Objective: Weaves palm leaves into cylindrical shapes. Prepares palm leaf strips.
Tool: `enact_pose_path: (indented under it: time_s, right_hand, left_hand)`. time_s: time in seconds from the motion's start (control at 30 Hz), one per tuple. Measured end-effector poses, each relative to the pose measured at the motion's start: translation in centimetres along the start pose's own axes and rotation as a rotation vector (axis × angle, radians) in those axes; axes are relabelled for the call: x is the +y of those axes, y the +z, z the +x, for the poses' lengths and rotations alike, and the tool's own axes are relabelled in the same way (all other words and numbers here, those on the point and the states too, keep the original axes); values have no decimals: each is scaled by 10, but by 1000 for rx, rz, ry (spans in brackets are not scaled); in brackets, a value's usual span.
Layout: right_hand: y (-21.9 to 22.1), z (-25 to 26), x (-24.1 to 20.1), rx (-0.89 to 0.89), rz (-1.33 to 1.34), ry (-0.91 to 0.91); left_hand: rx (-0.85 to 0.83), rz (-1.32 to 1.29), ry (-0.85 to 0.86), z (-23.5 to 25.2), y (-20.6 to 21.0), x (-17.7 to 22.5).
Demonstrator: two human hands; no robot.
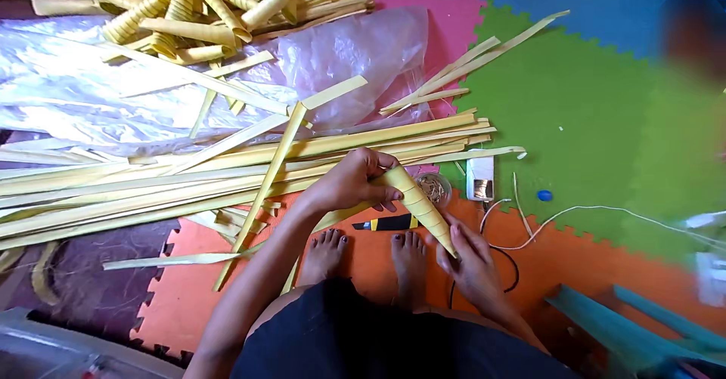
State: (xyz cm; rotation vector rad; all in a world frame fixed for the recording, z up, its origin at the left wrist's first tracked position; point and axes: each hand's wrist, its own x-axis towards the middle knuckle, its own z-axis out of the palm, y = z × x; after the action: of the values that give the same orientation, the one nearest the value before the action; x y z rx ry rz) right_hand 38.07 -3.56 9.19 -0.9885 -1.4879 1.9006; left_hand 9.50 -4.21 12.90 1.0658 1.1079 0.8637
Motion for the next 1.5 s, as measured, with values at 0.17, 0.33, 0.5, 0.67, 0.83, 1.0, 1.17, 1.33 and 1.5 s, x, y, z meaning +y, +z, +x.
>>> enact_pose_path:
  time_s: [0.17, 0.33, 0.5, 0.67, 0.83, 1.0, 1.17, 1.33, 1.5]
  right_hand:
    - [-4, -3, -1, -51, 130, 150]
    - [-9, -3, 13, -1, -211, -145]
    - [-14, -7, 1, -2, 245, 307]
    - [-24, -9, 24, 28, -451, -287]
    - [-22, -16, 1, -13, 405, 412]
    - [-29, -12, 32, 67, -516, -364]
    - [-15, -14, 2, 61, 244, 433]
    - [-34, 5, 12, -62, -51, 218]
    - [-29, 52, -13, 124, -595, -393]
  left_hand:
    - [35, 3, 13, 1, 2, 0]
    - [73, 91, 9, 6, -1, -4]
    - [45, 68, -24, 7, -3, -5]
    - [42, 33, -16, 6, -3, -6]
    - [-12, -2, -21, 5, -4, -7]
    - [36, 9, 21, 5, -3, -6]
    - [53, 200, 265, 5, -1, -12]
    - [65, 310, 592, 6, -1, -20]
    - [228, 564, 596, 13, 29, -12]
